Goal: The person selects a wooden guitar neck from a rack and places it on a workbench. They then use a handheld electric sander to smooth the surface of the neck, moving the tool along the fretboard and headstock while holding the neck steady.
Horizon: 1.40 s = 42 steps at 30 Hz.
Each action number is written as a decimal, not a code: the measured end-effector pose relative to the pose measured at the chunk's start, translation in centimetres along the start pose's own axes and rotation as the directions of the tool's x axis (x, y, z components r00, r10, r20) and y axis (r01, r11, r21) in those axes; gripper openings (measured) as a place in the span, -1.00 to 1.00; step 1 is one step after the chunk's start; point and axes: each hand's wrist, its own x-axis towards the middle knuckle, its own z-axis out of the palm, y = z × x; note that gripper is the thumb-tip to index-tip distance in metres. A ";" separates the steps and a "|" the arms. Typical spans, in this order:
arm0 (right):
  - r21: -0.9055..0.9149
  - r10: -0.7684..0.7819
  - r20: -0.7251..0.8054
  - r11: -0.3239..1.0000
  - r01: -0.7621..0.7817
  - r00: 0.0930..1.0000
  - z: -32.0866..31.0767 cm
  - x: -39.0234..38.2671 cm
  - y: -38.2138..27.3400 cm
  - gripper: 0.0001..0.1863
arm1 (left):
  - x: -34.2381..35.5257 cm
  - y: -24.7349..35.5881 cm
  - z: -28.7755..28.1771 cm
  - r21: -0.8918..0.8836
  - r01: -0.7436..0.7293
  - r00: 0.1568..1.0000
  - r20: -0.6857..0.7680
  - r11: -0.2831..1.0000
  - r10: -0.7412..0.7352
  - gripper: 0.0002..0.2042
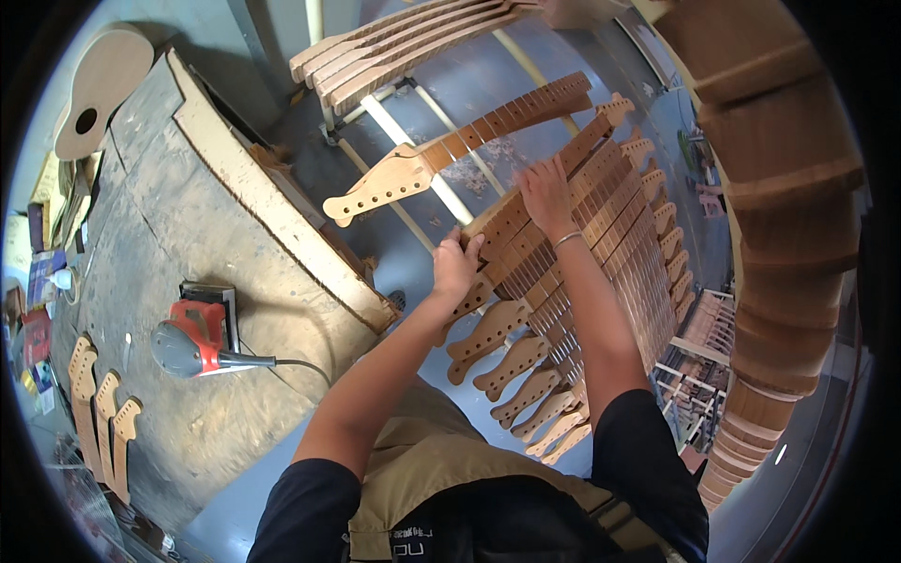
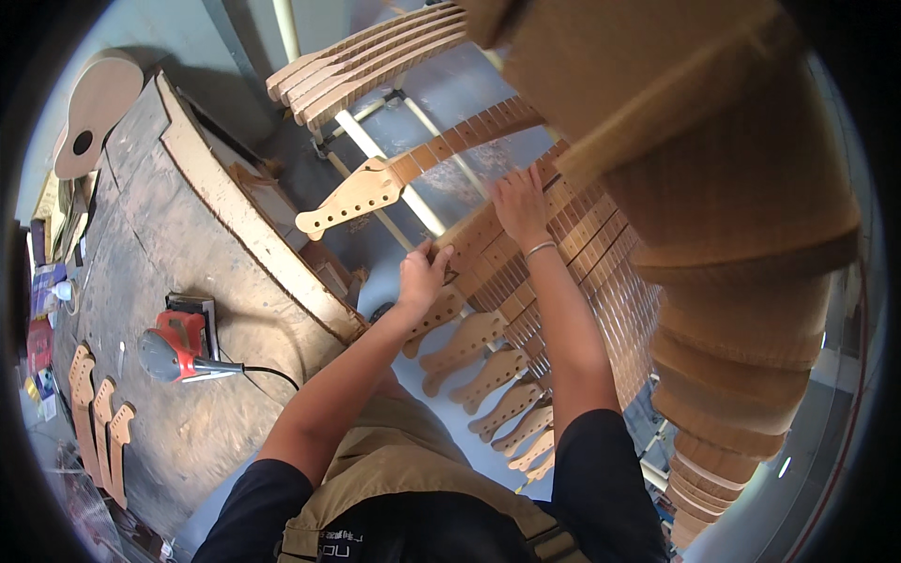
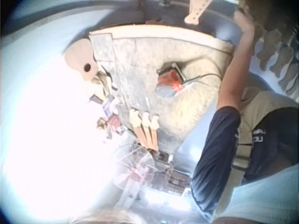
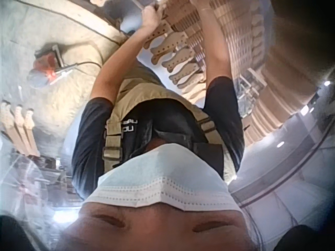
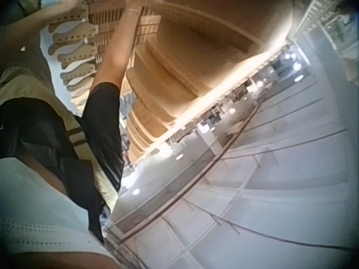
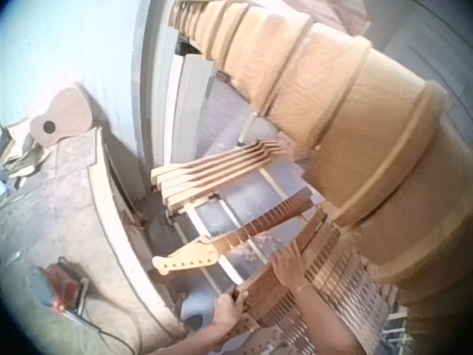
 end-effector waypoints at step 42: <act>0.164 -0.010 0.074 0.987 -0.002 0.997 -0.5 0.6 -1.8 -0.60 | 2.1 -1.7 -3.9 0.136 -0.364 0.915 0.238 0.921 0.327 -0.45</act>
